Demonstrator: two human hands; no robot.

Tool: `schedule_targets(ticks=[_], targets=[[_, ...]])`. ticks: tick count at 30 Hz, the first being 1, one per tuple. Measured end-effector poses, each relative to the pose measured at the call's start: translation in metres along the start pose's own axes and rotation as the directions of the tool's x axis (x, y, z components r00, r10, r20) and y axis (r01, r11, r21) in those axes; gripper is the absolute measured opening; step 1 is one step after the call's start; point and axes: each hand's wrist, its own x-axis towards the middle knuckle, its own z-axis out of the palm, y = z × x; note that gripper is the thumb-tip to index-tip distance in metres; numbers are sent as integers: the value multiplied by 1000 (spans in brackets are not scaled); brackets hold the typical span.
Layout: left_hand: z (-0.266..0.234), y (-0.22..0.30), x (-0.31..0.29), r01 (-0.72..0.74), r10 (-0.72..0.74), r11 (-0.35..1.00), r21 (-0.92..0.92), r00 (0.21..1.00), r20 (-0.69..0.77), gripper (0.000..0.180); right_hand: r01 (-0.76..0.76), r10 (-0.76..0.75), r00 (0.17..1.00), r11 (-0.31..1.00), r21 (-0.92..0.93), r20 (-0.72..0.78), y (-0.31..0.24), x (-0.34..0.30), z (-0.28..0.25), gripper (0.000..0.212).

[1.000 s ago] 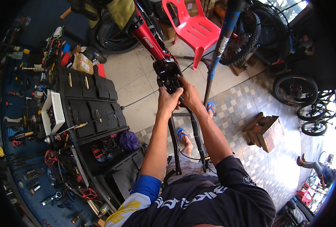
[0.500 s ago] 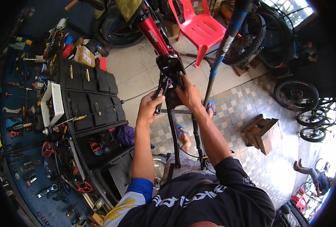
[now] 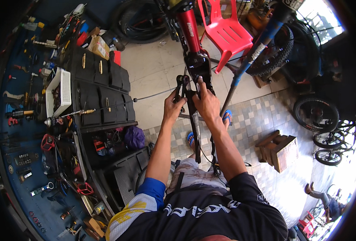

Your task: The person selects small parts from a tray and installs a derailleur onto a bicycle frame mounted on a repair stand. They then attach a cable to the derailleur and route it through the frame.

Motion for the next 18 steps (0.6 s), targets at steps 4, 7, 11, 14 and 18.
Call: schedule_targets(ticks=[4, 7, 11, 14, 18], targets=[[-4, -14, 9, -265, 292, 919, 290, 955, -52, 67, 26, -26, 1000, 999, -38, 9, -15, 0, -1, 70], [7, -9, 6, -277, 311, 869, 410, 950, -16, 74, 9, -9, 1000, 998, -56, 5, -9, 1, 1, 69], [17, -12, 0, -260, 294, 861, 437, 956, -9, 79, 41, -42, 999, 997, -58, -16, -7, 1, 3, 68], [16, -10, -3, -218, 242, 904, 368, 970, -20, 78, 34, -35, 999, 997, -64, -6, -9, 1, 2, 68], [15, 0, -4, -111, 126, 945, 309, 992, -30, 66, 39, -40, 999, 998, -54, -19, -8, 0, 1, 68]])
